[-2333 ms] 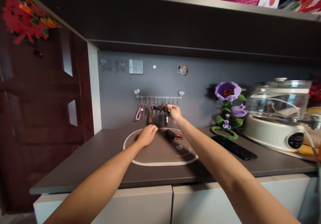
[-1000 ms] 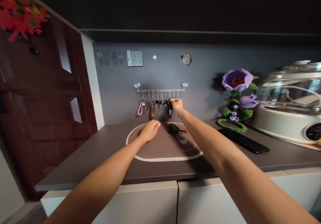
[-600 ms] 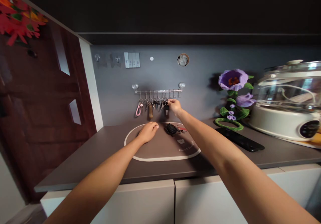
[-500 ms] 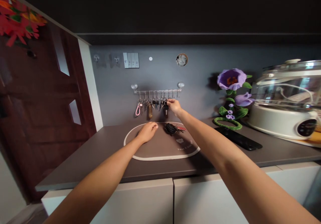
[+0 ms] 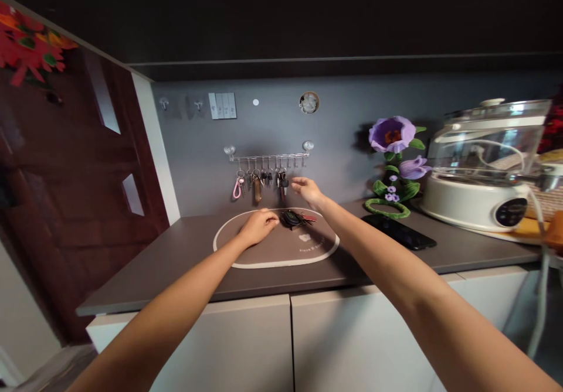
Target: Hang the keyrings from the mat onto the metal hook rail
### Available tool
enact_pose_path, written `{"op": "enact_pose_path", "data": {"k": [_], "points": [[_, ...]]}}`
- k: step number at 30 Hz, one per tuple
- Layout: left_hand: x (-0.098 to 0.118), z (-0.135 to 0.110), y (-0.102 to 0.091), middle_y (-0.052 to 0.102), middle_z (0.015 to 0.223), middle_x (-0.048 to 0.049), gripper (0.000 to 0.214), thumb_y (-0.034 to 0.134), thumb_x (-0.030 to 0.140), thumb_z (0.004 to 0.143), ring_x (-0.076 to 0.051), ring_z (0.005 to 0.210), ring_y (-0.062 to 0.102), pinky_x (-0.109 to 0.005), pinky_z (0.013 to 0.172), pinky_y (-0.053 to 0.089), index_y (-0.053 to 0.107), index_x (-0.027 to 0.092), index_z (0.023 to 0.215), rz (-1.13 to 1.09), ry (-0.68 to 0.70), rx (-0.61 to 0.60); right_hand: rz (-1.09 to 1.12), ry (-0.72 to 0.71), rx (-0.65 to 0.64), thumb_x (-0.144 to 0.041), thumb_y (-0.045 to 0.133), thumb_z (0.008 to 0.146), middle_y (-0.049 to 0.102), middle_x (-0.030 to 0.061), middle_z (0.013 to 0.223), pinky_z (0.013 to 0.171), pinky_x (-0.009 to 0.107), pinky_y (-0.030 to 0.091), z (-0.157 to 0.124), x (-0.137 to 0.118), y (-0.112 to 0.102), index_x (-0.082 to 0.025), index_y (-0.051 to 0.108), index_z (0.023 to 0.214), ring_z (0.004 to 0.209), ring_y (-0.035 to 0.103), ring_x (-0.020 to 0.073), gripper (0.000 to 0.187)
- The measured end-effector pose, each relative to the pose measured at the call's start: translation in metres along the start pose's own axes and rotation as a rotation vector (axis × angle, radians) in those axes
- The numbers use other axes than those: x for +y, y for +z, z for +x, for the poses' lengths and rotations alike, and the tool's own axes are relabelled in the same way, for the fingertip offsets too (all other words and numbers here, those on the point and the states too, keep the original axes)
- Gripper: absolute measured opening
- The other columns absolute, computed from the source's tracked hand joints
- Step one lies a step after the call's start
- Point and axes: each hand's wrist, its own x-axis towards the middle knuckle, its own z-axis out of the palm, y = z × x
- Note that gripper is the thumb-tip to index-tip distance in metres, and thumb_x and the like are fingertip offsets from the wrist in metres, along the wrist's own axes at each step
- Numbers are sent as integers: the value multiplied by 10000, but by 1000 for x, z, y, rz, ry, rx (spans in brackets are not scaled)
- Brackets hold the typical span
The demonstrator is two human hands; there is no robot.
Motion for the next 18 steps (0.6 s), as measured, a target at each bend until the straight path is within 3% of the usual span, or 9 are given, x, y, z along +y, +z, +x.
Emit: {"op": "enact_pose_path", "data": {"k": [6, 13, 18], "points": [[25, 7, 8, 645, 752, -51, 204, 498, 244, 762, -145, 701, 553, -242, 657, 394, 685, 161, 750, 58, 18, -101, 10, 56, -21, -67, 587, 672, 621, 42, 835, 633, 241, 451, -41, 0, -22, -165, 615, 805, 709, 564, 112, 168], [52, 14, 28, 670, 723, -64, 195, 562, 316, 712, -154, 654, 565, -246, 599, 369, 684, 167, 680, 144, -338, -61, 73, 126, -2, -59, 576, 674, 607, 18, 726, 585, 232, 462, -77, 15, -46, -155, 592, 794, 622, 563, 100, 154], [58, 14, 36, 665, 696, -62, 209, 572, 350, 694, -151, 622, 553, -242, 556, 351, 681, 175, 660, 187, -450, -42, -57, 122, 9, -71, 602, 657, 624, 27, 707, 516, 201, 428, -82, 21, -57, -145, 596, 772, 592, 557, 99, 137]]}}
